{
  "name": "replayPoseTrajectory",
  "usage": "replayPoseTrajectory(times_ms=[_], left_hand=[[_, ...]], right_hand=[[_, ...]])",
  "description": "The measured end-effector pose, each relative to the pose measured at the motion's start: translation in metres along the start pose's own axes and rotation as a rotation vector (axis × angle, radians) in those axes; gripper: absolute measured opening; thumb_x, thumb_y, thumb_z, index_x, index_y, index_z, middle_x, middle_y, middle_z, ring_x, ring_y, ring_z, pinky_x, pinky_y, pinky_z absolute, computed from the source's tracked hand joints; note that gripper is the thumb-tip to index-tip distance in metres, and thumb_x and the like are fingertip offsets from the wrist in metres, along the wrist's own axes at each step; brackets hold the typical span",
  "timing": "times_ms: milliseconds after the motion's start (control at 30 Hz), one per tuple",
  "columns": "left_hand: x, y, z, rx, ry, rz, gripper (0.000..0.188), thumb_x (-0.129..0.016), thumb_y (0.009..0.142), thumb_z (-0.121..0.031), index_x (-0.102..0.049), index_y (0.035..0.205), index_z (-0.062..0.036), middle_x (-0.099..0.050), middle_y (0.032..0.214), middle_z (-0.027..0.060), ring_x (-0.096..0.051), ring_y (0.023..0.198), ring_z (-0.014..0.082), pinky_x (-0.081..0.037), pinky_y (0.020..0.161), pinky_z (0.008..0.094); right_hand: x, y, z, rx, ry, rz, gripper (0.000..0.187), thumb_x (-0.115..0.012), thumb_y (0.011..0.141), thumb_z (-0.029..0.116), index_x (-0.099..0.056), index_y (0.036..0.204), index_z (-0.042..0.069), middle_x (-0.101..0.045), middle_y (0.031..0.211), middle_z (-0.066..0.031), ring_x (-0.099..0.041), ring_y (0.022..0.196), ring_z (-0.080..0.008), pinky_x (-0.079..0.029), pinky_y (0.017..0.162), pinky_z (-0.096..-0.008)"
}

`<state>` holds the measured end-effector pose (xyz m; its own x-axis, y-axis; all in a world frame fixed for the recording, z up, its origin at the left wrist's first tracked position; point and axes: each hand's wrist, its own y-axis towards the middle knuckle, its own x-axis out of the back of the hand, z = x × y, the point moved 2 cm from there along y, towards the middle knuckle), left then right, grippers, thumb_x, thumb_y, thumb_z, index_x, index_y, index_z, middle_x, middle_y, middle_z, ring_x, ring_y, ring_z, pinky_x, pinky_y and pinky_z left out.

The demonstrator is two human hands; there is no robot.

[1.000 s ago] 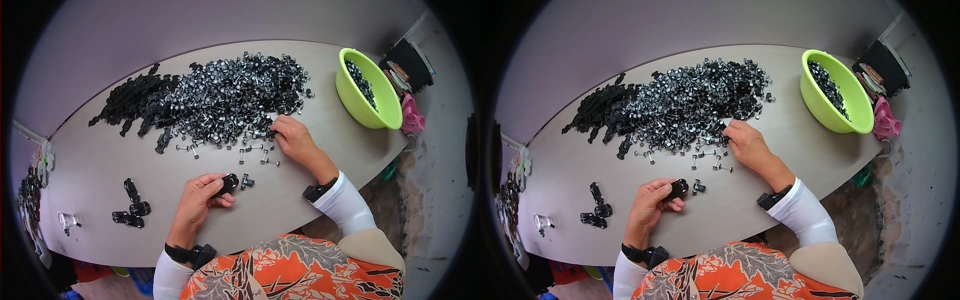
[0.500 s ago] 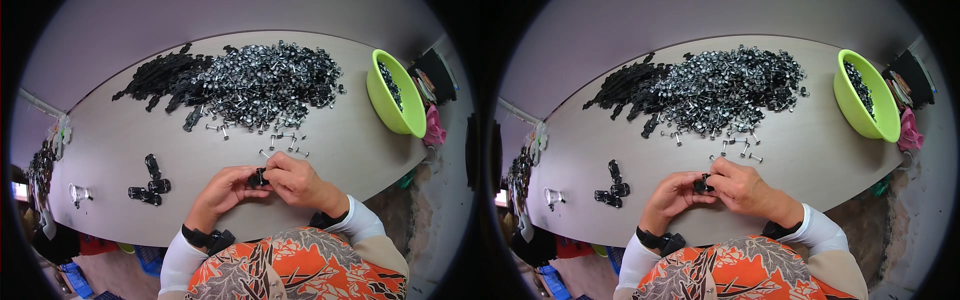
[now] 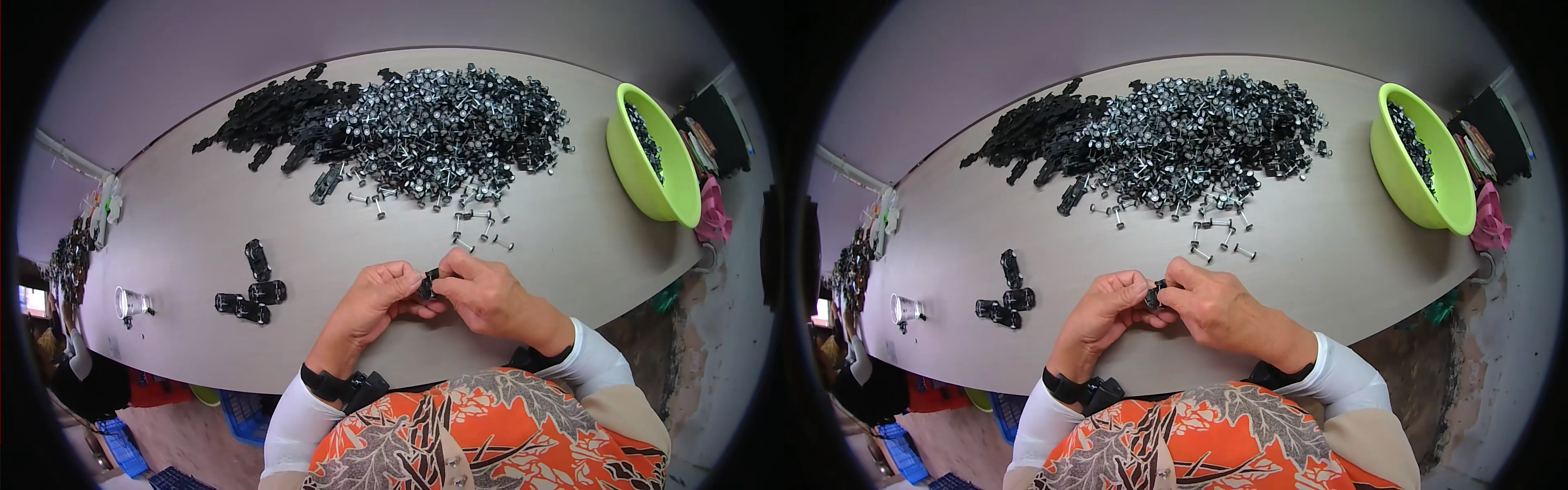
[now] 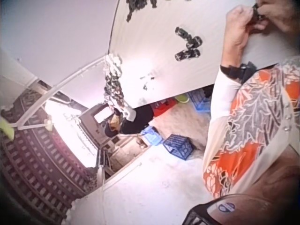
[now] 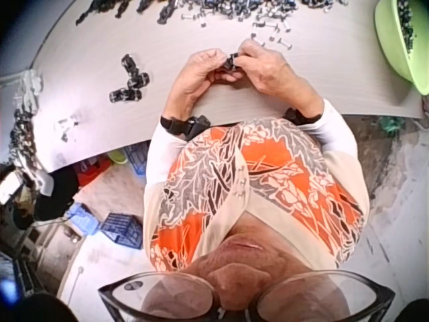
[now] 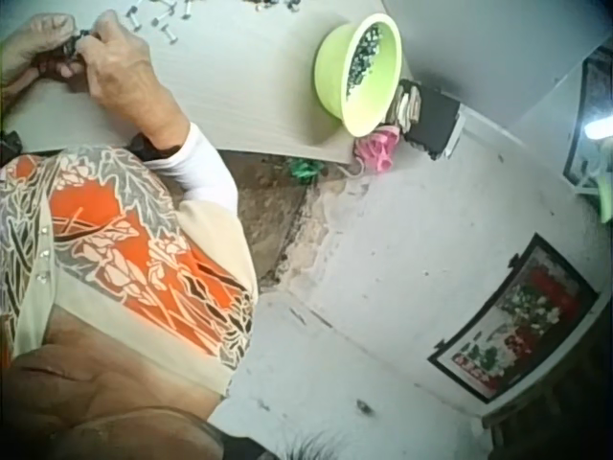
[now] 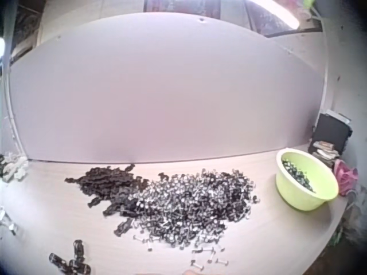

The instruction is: The person sits at a table and assembles small metal hardware components by hand. They pick up black plastic clips and silver bolts, insert the bolts into the clips, and place the finished assemblies on the table. The person occasionally gathers loose parts from a large pile to continue the repetitive assembly process.

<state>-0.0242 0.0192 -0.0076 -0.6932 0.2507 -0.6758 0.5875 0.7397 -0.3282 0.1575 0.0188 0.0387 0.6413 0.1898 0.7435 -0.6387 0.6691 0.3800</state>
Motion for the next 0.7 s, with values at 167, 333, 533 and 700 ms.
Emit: replayPoseTrajectory(times_ms=[167, 333, 533, 700], left_hand=[[0.0, -0.002, 0.001, 0.029, 0.046, 0.024, 0.025, -0.061, 0.092, -0.024, -0.059, 0.086, -0.0003, -0.066, 0.083, 0.0122, -0.069, 0.076, 0.0234, -0.058, 0.067, 0.0295], [0.001, -0.006, 0.005, 0.026, 0.023, -0.011, 0.026, -0.061, 0.092, -0.025, -0.059, 0.086, -0.0001, -0.065, 0.081, 0.0116, -0.069, 0.074, 0.0237, -0.058, 0.066, 0.0305], [-0.018, -0.02, 0.005, -0.023, 0.041, -0.13, 0.022, -0.068, 0.087, -0.018, -0.056, 0.082, -0.001, -0.065, 0.081, 0.0112, -0.066, 0.068, 0.0198, -0.055, 0.061, 0.0287], [-0.012, -0.032, 0.013, -0.034, 0.161, -0.245, 0.021, -0.072, 0.078, -0.004, -0.051, 0.075, -0.0044, -0.06, 0.074, 0.0056, -0.061, 0.063, 0.0135, -0.052, 0.057, 0.0252]], right_hand=[[-0.001, 0.002, 0.004, 0.036, 0.055, 0.02, 0.016, -0.061, 0.071, -0.001, -0.059, 0.085, 0.005, -0.046, 0.083, -0.0083, -0.056, 0.063, -0.0253, -0.048, 0.051, -0.0352], [-0.004, 0.001, 0.008, 0.012, 0.101, -0.004, 0.021, -0.061, 0.07, -0.002, -0.058, 0.089, 0.005, -0.047, 0.082, -0.0082, -0.056, 0.062, -0.0255, -0.048, 0.051, -0.0351], [-0.018, -0.006, 0.011, 0.02, 0.132, -0.091, 0.041, -0.06, 0.068, -0.008, -0.053, 0.106, 0.005, -0.053, 0.081, -0.0091, -0.056, 0.06, -0.0269, -0.044, 0.047, -0.0349], [-0.026, -0.007, 0.026, 0.011, 0.297, -0.012, 0.049, -0.058, 0.069, -0.01, -0.05, 0.114, 0.006, -0.056, 0.088, -0.0121, -0.06, 0.07, -0.028, -0.048, 0.054, -0.0357]])
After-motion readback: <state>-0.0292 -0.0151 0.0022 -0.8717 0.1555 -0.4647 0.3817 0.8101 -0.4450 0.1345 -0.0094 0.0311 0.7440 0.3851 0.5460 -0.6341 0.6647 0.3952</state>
